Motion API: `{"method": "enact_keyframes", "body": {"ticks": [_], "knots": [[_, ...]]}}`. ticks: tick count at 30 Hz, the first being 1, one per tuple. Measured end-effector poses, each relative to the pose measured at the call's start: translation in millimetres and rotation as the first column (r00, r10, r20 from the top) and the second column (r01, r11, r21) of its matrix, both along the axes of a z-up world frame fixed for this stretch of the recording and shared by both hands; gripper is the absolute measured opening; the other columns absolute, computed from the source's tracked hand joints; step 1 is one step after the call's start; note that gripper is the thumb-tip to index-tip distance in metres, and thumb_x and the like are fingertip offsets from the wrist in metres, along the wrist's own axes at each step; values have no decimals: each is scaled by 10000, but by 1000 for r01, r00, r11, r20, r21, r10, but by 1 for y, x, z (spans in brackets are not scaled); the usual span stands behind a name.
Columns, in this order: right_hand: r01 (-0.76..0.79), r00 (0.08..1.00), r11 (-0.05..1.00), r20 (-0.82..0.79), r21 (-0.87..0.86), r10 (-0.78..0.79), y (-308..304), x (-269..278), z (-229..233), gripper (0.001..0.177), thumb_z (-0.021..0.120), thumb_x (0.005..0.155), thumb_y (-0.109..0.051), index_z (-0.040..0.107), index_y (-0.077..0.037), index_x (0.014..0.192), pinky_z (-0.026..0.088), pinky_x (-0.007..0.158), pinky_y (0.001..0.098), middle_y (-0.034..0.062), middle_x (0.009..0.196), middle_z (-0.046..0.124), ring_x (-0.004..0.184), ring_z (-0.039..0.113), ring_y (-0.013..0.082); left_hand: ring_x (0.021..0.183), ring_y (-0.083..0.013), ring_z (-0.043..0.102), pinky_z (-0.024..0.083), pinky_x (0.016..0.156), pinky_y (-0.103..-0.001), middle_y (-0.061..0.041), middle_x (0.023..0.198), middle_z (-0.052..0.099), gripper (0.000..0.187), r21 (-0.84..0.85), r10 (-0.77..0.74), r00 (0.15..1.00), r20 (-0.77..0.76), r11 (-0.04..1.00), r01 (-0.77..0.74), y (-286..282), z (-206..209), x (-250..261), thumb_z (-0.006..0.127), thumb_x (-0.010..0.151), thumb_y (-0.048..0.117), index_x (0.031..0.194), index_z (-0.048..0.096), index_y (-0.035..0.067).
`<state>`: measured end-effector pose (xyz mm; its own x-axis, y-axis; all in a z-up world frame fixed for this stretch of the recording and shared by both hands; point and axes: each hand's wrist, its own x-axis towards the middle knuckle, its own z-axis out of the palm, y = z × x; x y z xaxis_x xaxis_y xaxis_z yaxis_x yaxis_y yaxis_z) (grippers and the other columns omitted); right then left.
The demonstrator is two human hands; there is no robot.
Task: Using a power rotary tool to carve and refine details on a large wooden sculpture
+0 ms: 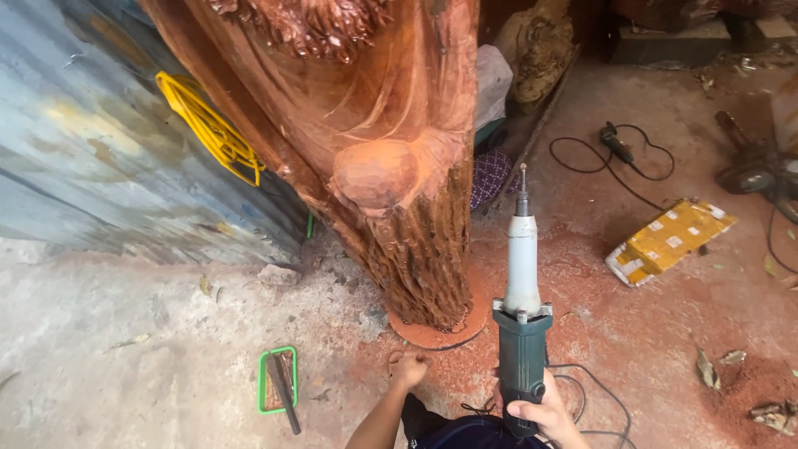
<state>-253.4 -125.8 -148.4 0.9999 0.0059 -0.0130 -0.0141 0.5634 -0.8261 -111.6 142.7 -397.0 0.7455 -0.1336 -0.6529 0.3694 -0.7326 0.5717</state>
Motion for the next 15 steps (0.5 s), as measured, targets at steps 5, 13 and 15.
{"method": "enact_keyframes", "body": {"ticks": [5,13,15], "knots": [[20,998,999,52,-37,-18,-2,-3,5,487,850,707,-186,639,129,1012,523,480,405,224,650,699,533,637,282,1032,-312,711,544,896,-397,-97,1018,750,336,206,-199,979,-32,958,201,-5,-15,-23,554,825,438,918,765,193],[29,996,995,83,-99,-21,-4,14,-6,604,893,728,-199,616,114,1164,551,495,376,233,732,728,586,681,264,853,-190,610,509,756,-353,-64,1003,636,196,-25,-615,746,255,767,641,-85,251,59,481,1015,153,1105,644,92],[-9,993,989,112,-148,26,5,24,-5,617,894,748,-246,623,105,1178,557,495,355,205,731,739,597,685,239,1088,-210,679,568,984,-391,-87,1232,689,320,-132,-472,763,441,807,576,-90,332,73,448,1056,258,1270,630,104]]}}
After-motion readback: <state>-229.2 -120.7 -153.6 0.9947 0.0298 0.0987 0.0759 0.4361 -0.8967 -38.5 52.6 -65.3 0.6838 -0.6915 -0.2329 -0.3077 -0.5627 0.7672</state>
